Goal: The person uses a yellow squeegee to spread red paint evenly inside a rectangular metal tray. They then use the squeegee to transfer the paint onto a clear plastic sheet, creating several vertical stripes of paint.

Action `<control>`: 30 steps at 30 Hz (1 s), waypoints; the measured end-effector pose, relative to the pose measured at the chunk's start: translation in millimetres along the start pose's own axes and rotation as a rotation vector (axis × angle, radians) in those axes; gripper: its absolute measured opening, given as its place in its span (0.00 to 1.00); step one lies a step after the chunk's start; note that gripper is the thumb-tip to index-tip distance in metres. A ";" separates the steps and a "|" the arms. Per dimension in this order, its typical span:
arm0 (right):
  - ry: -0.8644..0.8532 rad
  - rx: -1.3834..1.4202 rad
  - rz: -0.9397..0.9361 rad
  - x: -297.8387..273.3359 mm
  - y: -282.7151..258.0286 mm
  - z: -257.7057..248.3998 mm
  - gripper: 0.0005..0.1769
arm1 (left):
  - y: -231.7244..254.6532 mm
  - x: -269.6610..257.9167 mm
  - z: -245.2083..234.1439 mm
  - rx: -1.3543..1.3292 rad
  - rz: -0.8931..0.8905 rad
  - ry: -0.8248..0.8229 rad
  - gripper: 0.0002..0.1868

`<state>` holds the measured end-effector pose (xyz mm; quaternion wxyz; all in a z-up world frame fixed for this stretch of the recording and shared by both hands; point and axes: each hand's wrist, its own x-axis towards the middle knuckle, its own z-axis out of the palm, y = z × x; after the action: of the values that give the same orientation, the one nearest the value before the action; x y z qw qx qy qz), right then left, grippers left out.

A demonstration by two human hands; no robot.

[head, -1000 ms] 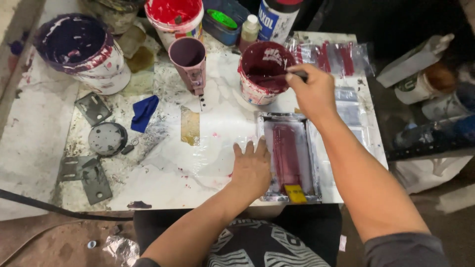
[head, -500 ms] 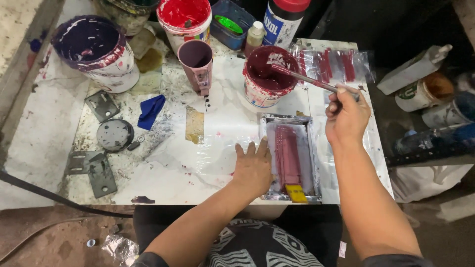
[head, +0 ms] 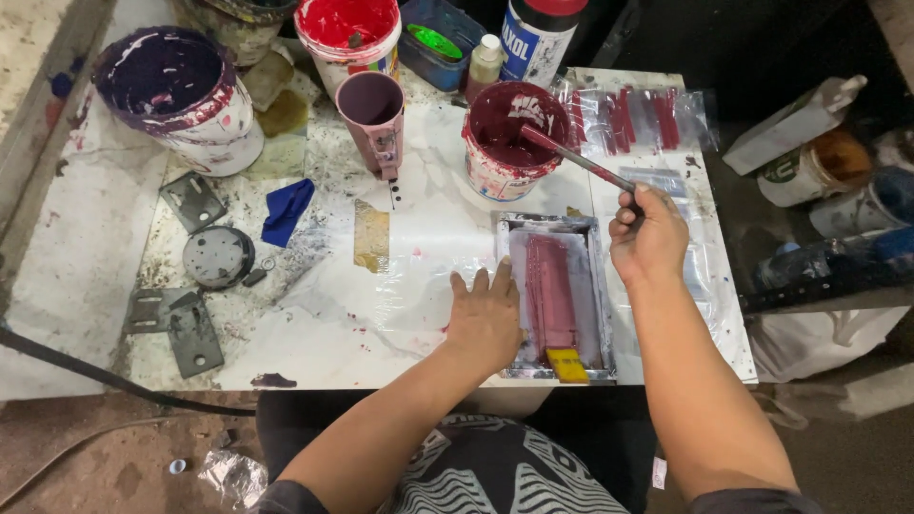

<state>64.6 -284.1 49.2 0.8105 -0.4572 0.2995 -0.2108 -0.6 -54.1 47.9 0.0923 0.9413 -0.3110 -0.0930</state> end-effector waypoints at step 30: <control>-0.040 0.090 0.036 -29.4 -33.3 -41.4 0.08 | 0.2 -0.3 5.2 -0.043 0.017 -0.010 0.34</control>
<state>12.8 -307.9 70.0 0.8396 -0.4191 0.2815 -0.2003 -2.1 -54.6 43.0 0.1115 0.9360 -0.3173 -0.1038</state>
